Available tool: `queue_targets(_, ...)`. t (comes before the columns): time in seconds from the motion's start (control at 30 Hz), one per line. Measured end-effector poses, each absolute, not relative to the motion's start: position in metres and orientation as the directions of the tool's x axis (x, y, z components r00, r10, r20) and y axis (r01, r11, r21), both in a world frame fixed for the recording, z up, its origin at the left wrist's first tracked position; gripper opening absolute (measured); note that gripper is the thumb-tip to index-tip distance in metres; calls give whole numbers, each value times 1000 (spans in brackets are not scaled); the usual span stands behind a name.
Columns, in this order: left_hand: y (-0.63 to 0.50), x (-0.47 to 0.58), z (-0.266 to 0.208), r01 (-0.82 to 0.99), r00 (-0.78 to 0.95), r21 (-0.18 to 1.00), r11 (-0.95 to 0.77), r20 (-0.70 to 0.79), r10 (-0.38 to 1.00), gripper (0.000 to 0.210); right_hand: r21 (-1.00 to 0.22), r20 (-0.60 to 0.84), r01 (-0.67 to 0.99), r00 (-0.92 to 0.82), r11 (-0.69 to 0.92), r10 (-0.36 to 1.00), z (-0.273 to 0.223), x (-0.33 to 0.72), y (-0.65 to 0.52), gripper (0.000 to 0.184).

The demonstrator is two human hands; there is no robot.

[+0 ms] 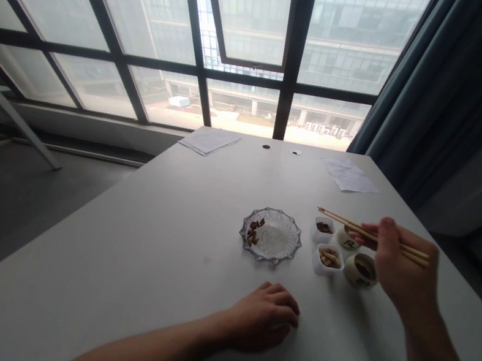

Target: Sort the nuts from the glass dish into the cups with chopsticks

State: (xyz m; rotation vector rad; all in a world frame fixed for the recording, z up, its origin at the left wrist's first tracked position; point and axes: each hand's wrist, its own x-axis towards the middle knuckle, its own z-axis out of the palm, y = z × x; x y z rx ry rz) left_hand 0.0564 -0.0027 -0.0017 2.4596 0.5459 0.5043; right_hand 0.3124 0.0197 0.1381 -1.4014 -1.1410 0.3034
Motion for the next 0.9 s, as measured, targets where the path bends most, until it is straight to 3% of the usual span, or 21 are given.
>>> queue_targets(0.17, -3, 56, 0, 267, 844, 605, -750, 229, 485, 18, -864, 406, 475, 460, 168, 790, 137, 342, 25, 50)
queue_targets(0.33, -3, 56, 1, 273, 841, 601, -752, 230, 489, 18, -869, 423, 443, 432, 220, 797, 137, 333, 23, 48)
queue_targets(0.5, -2, 57, 1, 277, 845, 596, -753, 222, 486, 20, -929, 336, 270, 332, 252, 882, 133, 301, 20, 50)
queue_targets(0.63, -3, 57, 1, 278, 844, 596, -754, 224, 488, 18, -968, 225, 140, 110, 209, 968, 108, 269, 24, 53)
queue_targets(0.77, -3, 57, 1, 277, 843, 589, -759, 230, 487, 18, -949, 202, 237, -52, 208, 978, 83, 250, 27, 51)
queue_targets(0.9, -3, 56, 1, 285, 852, 575, -767, 216, 478, 19, -928, 224, 281, -102, 244, 969, 70, 246, 29, 50)
